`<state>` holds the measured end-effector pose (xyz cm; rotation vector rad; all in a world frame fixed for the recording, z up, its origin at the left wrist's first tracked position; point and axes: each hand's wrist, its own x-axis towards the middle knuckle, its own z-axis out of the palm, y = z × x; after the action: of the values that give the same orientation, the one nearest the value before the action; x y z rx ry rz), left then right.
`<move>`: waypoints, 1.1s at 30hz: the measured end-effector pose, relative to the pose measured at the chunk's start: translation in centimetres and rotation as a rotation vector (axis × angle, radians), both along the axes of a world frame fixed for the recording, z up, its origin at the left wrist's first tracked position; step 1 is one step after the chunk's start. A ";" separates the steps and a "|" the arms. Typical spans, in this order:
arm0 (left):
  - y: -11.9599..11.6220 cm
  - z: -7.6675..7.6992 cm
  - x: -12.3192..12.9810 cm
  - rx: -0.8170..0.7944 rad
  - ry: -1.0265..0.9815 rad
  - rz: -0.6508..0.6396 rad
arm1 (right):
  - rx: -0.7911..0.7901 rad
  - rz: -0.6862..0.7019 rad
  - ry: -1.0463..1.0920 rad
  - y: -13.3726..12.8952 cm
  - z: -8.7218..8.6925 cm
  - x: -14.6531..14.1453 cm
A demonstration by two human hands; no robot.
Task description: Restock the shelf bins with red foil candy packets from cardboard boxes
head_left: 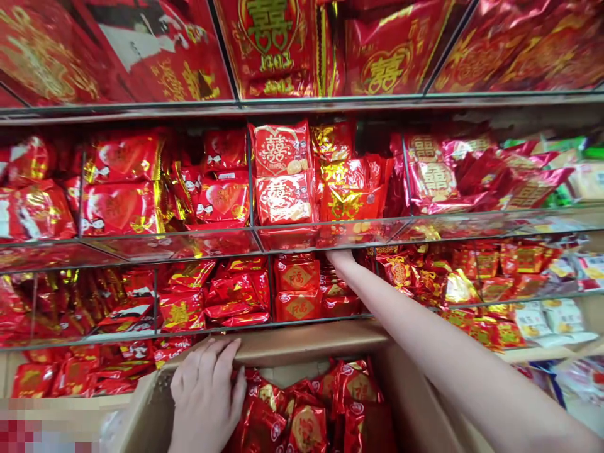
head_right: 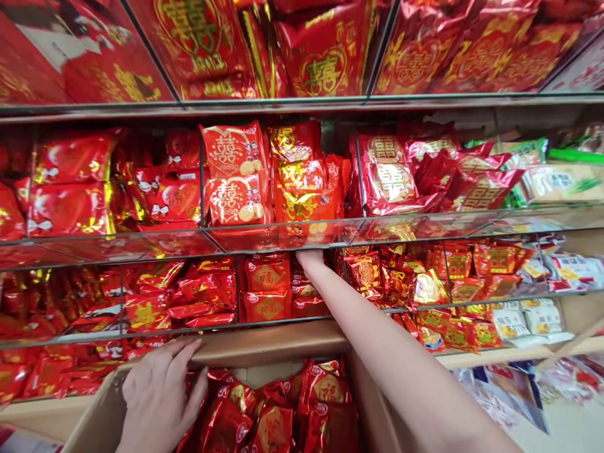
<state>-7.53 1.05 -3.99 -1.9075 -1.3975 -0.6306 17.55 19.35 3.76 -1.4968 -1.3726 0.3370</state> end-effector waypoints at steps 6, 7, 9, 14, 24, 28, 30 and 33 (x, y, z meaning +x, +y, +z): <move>-0.5 0.3 0.4 -0.009 -0.026 -0.029 | 0.009 0.076 0.030 -5.8 0.5 0.9; -0.6 0.3 0.4 -0.016 -0.026 -0.033 | 0.006 0.100 0.010 -7.7 0.3 1.1; -0.7 0.4 0.4 -0.034 -0.025 -0.039 | 0.050 0.197 -0.108 -12.3 -0.5 1.3; -0.7 0.4 0.4 -0.029 -0.054 -0.060 | 0.220 0.765 -0.788 -22.0 -3.5 -0.2; -1.2 0.4 0.6 -0.102 -0.076 -0.076 | -0.734 0.845 -1.491 -17.7 -10.3 -3.8; -1.4 0.4 0.8 -0.123 -0.101 -0.087 | -0.707 0.770 -1.494 -19.7 -11.6 -4.3; -1.3 0.4 0.9 -0.125 -0.108 -0.081 | -0.700 0.768 -1.492 -20.3 -11.2 -4.3; -1.1 0.5 0.8 -0.124 -0.128 -0.086 | -0.667 0.807 -1.468 -20.0 -9.5 -3.6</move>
<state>-6.70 -0.08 -3.49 -2.0650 -1.4705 -0.7340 13.95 -0.61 -5.76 -1.6357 -3.3154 0.1382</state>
